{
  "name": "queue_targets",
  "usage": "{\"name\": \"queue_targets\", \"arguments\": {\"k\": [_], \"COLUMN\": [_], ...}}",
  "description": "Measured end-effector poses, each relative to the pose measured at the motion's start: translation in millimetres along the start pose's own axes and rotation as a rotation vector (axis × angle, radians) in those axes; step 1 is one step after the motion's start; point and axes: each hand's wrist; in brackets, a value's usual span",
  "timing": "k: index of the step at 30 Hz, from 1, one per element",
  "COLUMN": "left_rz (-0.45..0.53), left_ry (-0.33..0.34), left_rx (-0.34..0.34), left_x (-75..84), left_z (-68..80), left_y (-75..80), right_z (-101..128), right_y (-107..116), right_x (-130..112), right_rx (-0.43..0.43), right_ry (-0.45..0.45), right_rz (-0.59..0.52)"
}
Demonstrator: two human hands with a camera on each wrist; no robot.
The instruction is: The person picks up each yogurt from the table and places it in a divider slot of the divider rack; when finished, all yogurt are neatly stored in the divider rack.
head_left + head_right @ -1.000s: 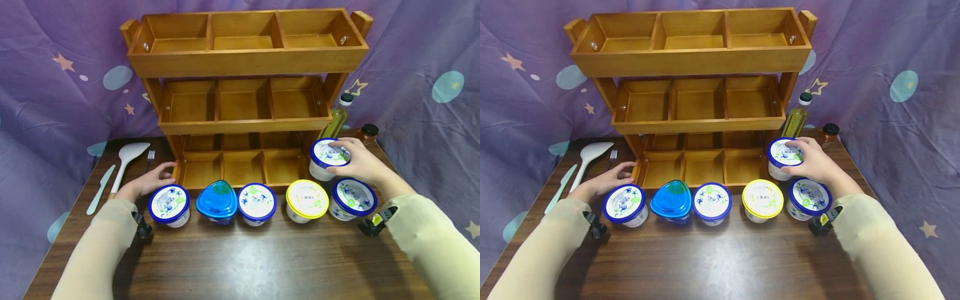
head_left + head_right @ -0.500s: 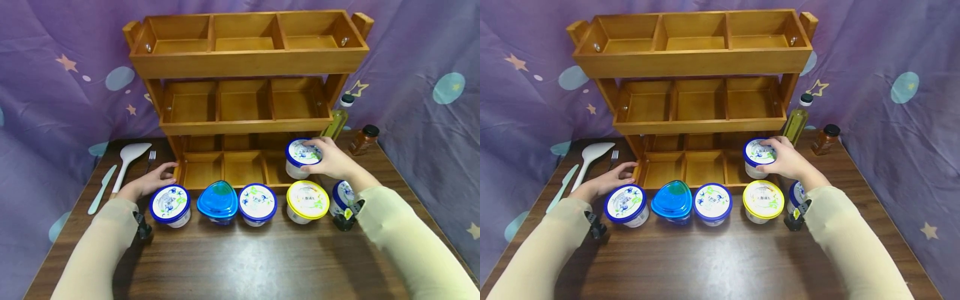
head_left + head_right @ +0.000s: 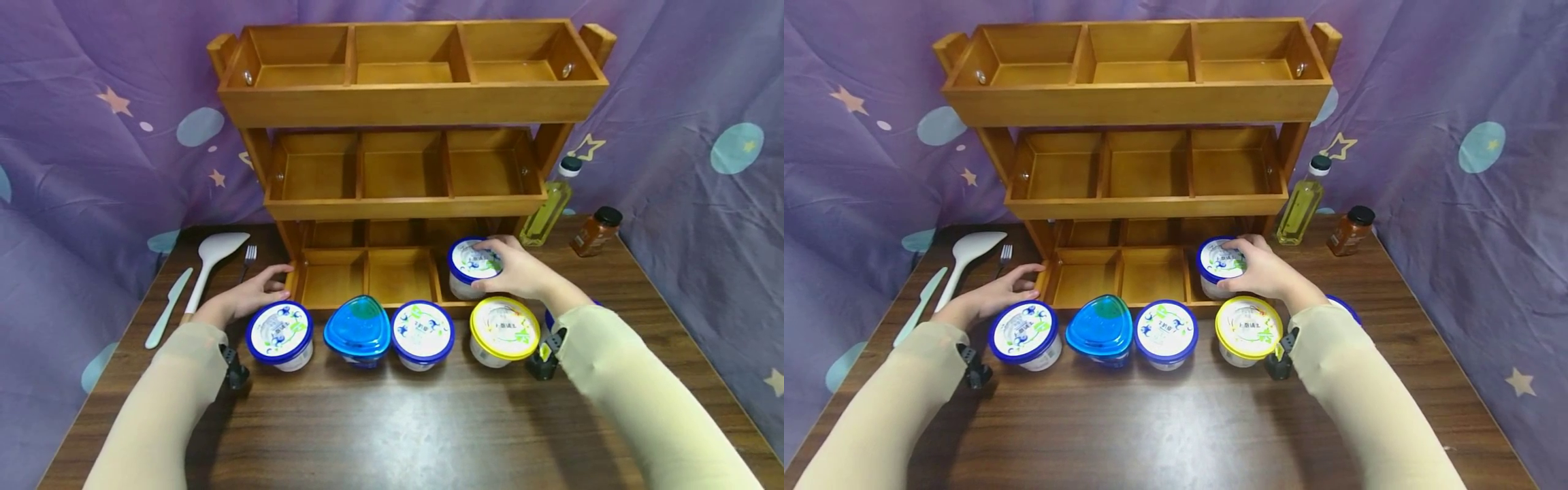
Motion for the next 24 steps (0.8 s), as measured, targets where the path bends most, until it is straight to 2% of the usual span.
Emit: {"name": "queue_targets", "arguments": {"k": [9, 17, 24], "left_rz": [-0.003, 0.002, 0.019], "left_ry": [-0.012, -0.031, -0.041], "left_rx": [0.000, 0.002, -0.004], "left_x": [1.2, 0.6, 2.0], "left_z": [0.9, 0.6, 1.8], "left_y": [-0.5, -0.3, -0.6], "right_z": [-5.5, -10.2, -13.1], "right_y": [-7.9, -4.6, -3.7], "right_x": [2.9, 2.9, 5.6], "right_rx": [-0.024, -0.087, -0.106], "right_ry": [-0.034, -0.053, -0.056], "right_rz": [0.010, 0.011, 0.018]}}
Point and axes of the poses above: each hand's wrist, its own z-axis away from the middle knuckle, its own y-axis out of the back of the hand, x = y × z, and after that the axes turned 9 degrees about -y, right-handed
